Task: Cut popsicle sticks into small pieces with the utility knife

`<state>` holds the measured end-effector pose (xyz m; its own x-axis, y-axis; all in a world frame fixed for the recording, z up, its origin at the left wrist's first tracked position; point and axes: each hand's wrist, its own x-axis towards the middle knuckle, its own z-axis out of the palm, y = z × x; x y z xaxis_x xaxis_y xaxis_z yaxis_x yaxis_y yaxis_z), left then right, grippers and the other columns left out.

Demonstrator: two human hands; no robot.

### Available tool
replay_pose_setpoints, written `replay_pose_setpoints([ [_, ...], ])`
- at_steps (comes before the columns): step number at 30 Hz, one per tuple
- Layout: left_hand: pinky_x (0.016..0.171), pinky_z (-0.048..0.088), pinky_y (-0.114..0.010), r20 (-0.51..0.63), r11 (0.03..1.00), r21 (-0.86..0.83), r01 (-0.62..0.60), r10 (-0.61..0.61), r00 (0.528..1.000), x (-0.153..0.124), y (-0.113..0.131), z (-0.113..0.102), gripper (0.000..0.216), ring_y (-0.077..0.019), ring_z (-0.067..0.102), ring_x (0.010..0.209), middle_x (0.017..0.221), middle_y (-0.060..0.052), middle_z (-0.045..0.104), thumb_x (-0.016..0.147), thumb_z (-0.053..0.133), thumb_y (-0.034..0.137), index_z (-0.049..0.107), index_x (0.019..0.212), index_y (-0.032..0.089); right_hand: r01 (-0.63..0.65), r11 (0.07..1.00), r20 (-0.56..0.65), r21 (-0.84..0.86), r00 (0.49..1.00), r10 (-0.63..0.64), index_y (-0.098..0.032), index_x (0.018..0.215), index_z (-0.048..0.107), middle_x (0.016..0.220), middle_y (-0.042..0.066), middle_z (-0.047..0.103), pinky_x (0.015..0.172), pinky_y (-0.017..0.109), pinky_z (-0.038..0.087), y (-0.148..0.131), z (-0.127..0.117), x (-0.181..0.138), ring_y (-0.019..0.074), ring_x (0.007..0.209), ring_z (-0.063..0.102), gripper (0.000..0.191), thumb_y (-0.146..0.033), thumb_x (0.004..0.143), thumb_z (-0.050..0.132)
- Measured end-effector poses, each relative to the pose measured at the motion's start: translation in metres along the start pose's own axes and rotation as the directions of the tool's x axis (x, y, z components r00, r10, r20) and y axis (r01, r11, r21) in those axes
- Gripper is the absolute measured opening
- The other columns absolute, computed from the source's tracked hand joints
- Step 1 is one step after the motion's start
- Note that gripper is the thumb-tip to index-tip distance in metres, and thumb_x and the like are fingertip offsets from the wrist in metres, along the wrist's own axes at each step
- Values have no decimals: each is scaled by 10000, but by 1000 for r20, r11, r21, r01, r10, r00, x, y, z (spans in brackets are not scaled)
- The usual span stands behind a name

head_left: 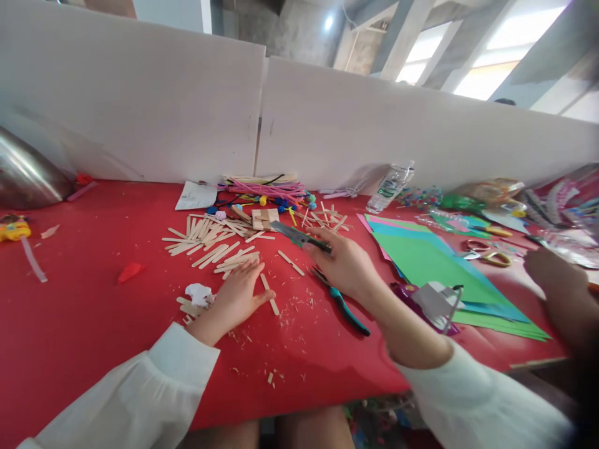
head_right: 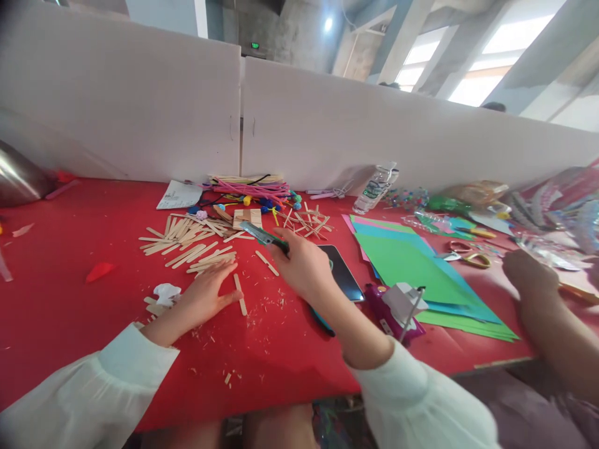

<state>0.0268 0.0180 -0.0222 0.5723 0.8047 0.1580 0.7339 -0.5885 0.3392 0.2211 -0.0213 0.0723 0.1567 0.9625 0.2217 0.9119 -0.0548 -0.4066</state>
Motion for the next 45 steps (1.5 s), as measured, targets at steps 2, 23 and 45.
replay_pose_setpoints([
  [2, 1046, 309, -404, 26, 1000, -7, -22, 22, 999, 2, 0, -4, 430, -225, 361, 1288, 1370, -131, 436, 852, 458, 270, 468, 1263, 144, 24, 964, 4, 264, 1000, -26, -170, 1148, 550, 853, 53, 660, 623, 274, 403, 4, 20, 9, 179, 707, 571, 410, -367, 800, 461],
  [23, 693, 482, -346, -136, 968, -219, 124, -156, 978, 7, -1, -16, 66, -193, 588, 749, 767, -26, 612, 818, 503, 188, 515, 753, 189, -282, 503, 306, 817, 951, 37, -190, 670, 453, 576, -69, 476, 520, 237, 357, 20, 87, 13, 98, 521, 462, 253, -371, 645, 629],
  [45, 733, 464, -290, -359, 924, -309, -227, 108, 927, 5, 5, -12, 95, -149, 565, 806, 821, -11, 583, 838, 496, 124, 545, 821, 204, -225, 334, 217, 916, 974, 60, -180, 690, 510, 504, -70, 522, 486, 242, 411, 3, 80, 4, 90, 448, 503, 172, -248, 619, 651],
])
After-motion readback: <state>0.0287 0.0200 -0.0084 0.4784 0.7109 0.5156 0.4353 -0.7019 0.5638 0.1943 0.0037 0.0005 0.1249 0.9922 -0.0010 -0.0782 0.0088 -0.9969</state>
